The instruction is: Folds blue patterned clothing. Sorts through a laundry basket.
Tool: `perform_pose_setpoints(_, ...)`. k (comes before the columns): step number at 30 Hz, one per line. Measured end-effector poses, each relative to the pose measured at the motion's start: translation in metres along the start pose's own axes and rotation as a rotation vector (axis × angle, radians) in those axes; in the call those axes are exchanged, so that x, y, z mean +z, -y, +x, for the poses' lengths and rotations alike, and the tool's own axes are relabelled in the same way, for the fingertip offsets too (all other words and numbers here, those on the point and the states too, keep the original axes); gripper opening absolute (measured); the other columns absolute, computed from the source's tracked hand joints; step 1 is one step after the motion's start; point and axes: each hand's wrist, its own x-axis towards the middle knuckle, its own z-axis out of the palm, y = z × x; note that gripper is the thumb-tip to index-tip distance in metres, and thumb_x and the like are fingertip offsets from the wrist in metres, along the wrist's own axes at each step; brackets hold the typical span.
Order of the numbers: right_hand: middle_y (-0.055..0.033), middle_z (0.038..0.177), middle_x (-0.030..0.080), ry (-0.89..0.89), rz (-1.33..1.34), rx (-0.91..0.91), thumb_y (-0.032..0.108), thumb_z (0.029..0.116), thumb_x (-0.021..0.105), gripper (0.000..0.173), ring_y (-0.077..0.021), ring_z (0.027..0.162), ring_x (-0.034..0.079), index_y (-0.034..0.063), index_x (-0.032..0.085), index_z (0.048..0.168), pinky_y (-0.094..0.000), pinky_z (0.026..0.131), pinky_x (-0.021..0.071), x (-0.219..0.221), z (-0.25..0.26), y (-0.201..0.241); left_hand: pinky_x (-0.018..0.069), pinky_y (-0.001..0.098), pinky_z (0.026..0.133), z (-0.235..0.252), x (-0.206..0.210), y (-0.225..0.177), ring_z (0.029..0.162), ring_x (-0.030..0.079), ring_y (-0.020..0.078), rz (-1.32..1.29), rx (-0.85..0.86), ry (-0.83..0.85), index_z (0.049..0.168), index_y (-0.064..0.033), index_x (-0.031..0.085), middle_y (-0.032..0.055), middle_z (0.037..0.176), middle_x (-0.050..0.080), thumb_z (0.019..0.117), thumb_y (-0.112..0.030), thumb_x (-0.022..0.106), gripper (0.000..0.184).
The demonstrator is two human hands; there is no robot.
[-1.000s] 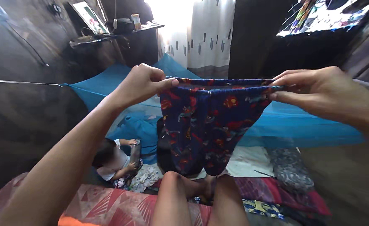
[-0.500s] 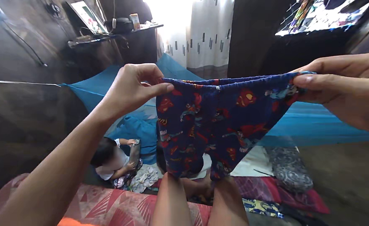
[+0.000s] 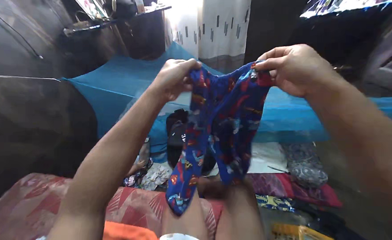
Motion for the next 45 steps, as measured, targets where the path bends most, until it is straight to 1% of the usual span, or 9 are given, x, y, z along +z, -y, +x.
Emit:
perform_pose_setpoints(12,0.0043,0.089,0.067,0.224,-0.367,-0.524,0.020,0.0935,0.072,0.019,0.0065,0.074,0.058,0.0083,0.072,0.109,-0.0140,0.072,0.0493,0.042,-0.035,0.026,0.0515,0.0160,0.078,-0.049,0.001,-0.023,0.086,0.063,-0.0026,0.608,0.529,0.272,0.114,-0.0042,0.072,-0.0011,0.100,0.070,0.1023,-0.006,0.053,0.022)
perform_pose_setpoints(16,0.0091,0.091,0.071,0.365,-0.193,-0.457,0.005,0.0944,0.067,0.017,0.0087,0.077,0.064,0.0094,0.073,0.110,-0.0116,0.073,0.0546,0.035,-0.031,0.031,0.0458,0.0388,0.101,-0.044,-0.009,-0.001,0.120,0.057,0.0270,0.834,0.852,0.151,0.132,0.0038,0.056,0.0219,0.128,0.059,0.0910,-0.016,0.072,0.048)
perform_pose_setpoints(19,0.0081,0.100,0.072,0.481,-0.118,-0.458,-0.001,0.0939,0.063,0.024,0.0058,0.086,0.067,0.0101,0.075,0.111,-0.0131,0.079,0.0568,0.023,-0.026,0.034,0.0548,0.0331,0.093,-0.034,-0.019,0.011,0.111,0.065,0.0182,0.772,0.629,0.243,0.140,0.0023,0.044,0.0170,0.126,0.061,0.0825,-0.014,0.083,0.071)
perform_pose_setpoints(22,0.0002,0.106,0.069,0.392,-0.447,-0.544,0.002,0.0941,0.066,0.026,0.0020,0.089,0.064,0.0107,0.073,0.118,-0.0164,0.082,0.0538,0.019,-0.020,0.037,0.0505,0.0220,0.080,-0.020,-0.022,0.015,0.087,0.062,0.0048,0.740,0.524,0.260,0.113,0.0010,0.066,0.0082,0.099,0.068,0.0892,-0.005,0.073,0.026)
perform_pose_setpoints(26,-0.0274,0.116,0.067,0.267,-0.772,-0.568,0.000,0.0966,0.061,0.028,-0.0382,0.107,0.064,-0.0021,0.069,0.123,-0.0555,0.094,0.0468,0.031,0.006,0.030,0.0499,0.0423,0.090,0.003,-0.019,0.000,0.100,0.064,0.0247,0.962,0.492,0.252,0.117,0.0052,0.065,0.0207,0.110,0.067,0.0943,0.000,0.061,0.023)
perform_pose_setpoints(30,-0.0146,0.104,0.066,0.236,-0.620,-0.440,0.012,0.0956,0.068,0.023,-0.0196,0.091,0.059,0.0009,0.069,0.116,-0.0441,0.084,0.0466,0.039,0.010,0.045,0.0466,0.0464,0.095,0.009,-0.020,-0.020,0.106,0.063,0.0304,1.041,0.565,0.149,0.114,0.0082,0.066,0.0243,0.112,0.066,0.0939,0.006,0.051,0.025)
perform_pose_setpoints(34,-0.0009,0.096,0.064,0.412,-0.460,-0.271,0.024,0.0932,0.073,0.030,-0.0036,0.081,0.063,0.0080,0.063,0.117,-0.0242,0.075,0.0543,0.040,0.002,0.056,0.0495,0.0227,0.080,-0.004,-0.025,-0.029,0.089,0.059,0.0039,0.894,0.494,0.183,0.123,-0.0018,0.065,0.0076,0.108,0.065,0.0966,0.001,0.050,0.031)
perform_pose_setpoints(41,-0.0198,0.119,0.062,0.313,-0.691,-0.320,0.015,0.1054,0.054,0.032,-0.0258,0.103,0.059,-0.0009,0.058,0.132,-0.0492,0.092,0.0441,0.064,-0.018,0.081,0.0520,0.0273,0.089,-0.022,-0.016,-0.018,0.101,0.064,0.0100,0.806,0.544,-0.051,0.136,0.0065,0.051,0.0157,0.120,0.064,0.0977,-0.007,0.053,0.040)
perform_pose_setpoints(45,-0.0021,0.074,0.063,0.694,-0.364,-0.929,0.024,0.1014,0.059,0.023,-0.0027,0.061,0.059,0.0060,0.073,0.095,-0.0225,0.050,0.0500,0.058,0.117,0.041,0.0533,0.0420,0.074,-0.055,-0.043,0.061,0.078,0.064,0.0198,0.683,0.195,-0.194,0.107,0.0060,0.063,0.0141,0.091,0.067,0.1112,-0.039,0.036,0.053)
